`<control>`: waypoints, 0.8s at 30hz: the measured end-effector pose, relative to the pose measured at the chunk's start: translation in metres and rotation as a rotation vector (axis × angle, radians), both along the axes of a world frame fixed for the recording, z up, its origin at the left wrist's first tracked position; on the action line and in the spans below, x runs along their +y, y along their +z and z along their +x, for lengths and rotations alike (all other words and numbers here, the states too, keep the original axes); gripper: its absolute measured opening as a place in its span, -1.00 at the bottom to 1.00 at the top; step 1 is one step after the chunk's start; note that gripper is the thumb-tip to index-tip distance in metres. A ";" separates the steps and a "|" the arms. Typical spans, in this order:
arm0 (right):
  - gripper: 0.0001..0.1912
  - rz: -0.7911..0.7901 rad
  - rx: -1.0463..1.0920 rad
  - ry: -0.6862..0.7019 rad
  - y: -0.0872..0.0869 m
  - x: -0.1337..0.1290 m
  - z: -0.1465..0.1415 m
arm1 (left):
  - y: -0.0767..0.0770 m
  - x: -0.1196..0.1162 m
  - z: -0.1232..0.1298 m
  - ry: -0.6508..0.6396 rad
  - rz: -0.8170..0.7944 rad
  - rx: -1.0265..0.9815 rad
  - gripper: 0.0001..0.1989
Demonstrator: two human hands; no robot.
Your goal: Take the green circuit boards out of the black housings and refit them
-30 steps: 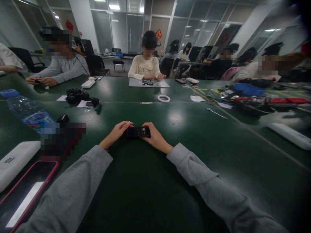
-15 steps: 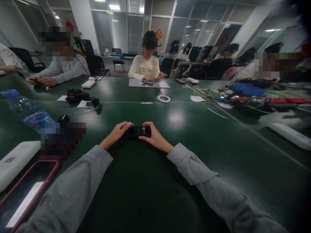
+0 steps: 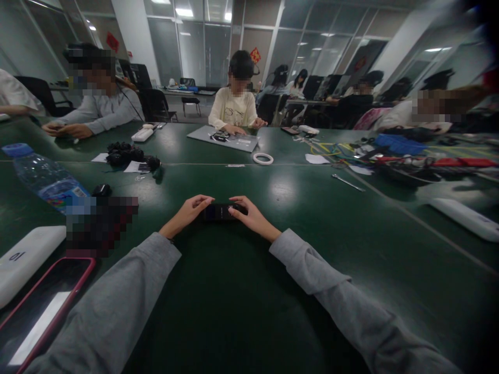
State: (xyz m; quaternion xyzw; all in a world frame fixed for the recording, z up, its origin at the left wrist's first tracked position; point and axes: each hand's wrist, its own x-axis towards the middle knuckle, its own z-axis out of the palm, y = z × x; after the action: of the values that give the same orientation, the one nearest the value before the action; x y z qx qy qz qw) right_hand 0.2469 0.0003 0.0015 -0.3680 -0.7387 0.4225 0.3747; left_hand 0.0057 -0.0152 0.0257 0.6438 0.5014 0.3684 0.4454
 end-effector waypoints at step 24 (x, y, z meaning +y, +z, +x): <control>-0.53 -0.353 0.366 -0.151 0.010 0.002 0.002 | -0.001 0.001 -0.002 -0.057 0.012 0.038 -0.40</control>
State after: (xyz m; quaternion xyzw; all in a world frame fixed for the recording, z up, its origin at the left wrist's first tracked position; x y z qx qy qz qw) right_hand 0.2487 0.0023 0.0110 -0.3993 -0.5438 0.5750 0.4627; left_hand 0.0040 -0.0137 0.0246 0.6672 0.4891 0.3463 0.4423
